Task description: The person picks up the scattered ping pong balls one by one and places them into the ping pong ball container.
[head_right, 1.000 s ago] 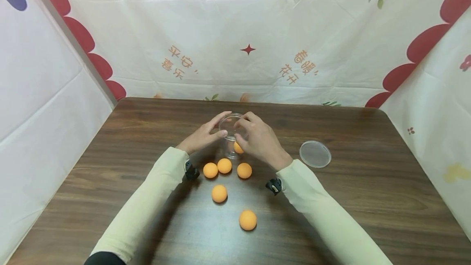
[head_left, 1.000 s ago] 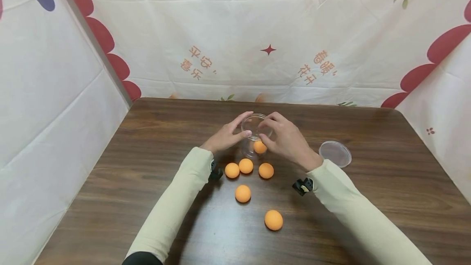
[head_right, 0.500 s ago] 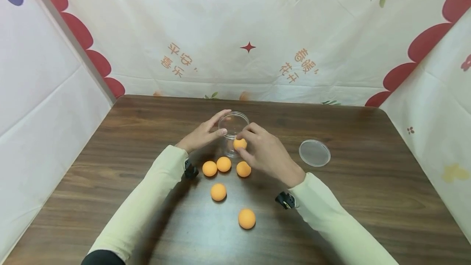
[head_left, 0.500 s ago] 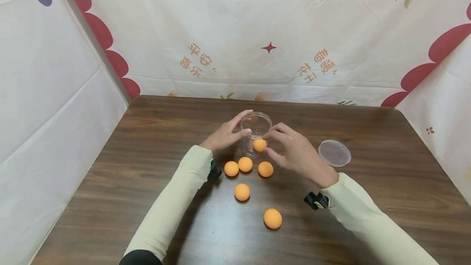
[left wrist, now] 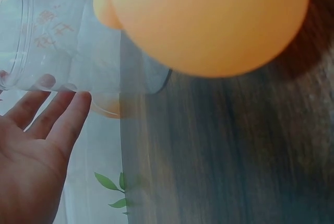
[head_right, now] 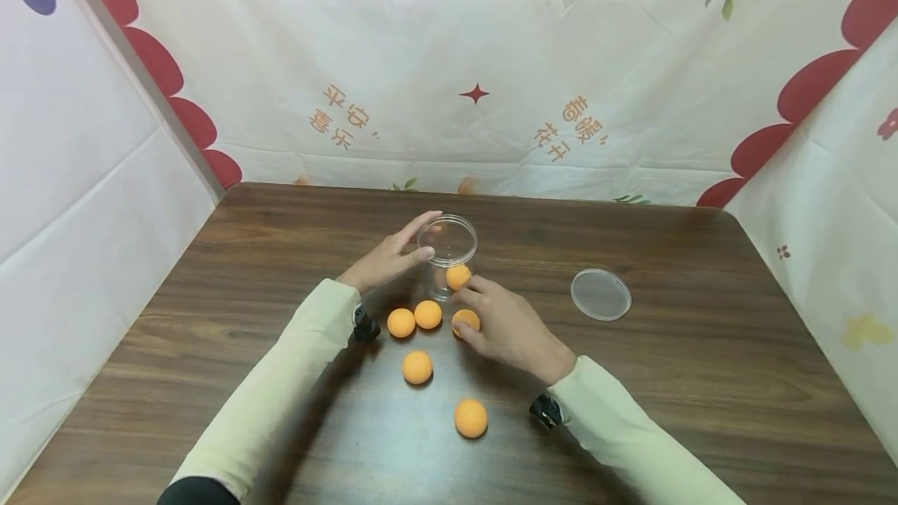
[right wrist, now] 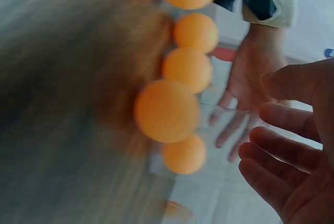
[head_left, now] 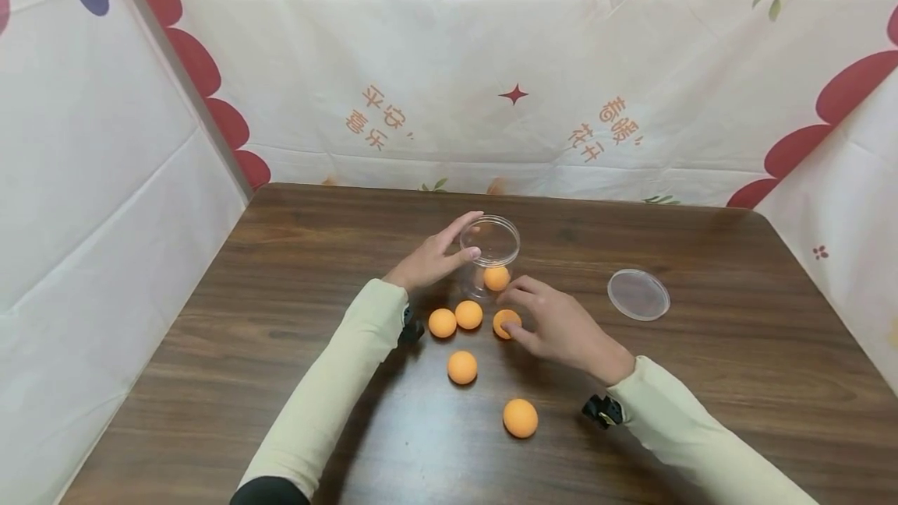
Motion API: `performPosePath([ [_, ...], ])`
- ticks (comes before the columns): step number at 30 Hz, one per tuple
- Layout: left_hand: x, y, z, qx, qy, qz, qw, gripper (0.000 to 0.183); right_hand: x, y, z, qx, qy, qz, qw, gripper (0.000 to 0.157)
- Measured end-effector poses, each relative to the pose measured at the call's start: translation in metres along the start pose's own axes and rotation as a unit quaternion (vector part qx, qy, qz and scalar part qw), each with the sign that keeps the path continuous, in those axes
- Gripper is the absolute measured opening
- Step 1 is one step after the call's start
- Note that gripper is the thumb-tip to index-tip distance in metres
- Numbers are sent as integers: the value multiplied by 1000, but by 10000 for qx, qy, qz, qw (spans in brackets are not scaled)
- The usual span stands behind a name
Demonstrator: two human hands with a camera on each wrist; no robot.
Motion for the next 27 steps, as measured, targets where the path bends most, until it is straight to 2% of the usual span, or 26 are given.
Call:
performPosePath([
  [5,-1,-1,0,68,-3,18,10000,64,1,-16,-7,133,-81,196,9997,24],
  [13,0,-1,0,31,-64,6,10000,65,1,-33,-12,27,-127,416,9990,31],
  [22,1,-1,-2,17,-129,-1,9999,75,1,-42,-11,239,85,338,9991,25],
  [27,0,0,-3,-5,-197,3,9998,75,3,-53,-14,346,46,472,9983,23],
])
Point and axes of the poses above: each hand's wrist, its own x-axis away from the middle knuckle, its own y-axis out of the back of the hand, z = x × y, the point moved 9 cm from there along -x, towards the middle knuckle, and after that the axes turned 15 degrees about -y, right-handed, at the moved point
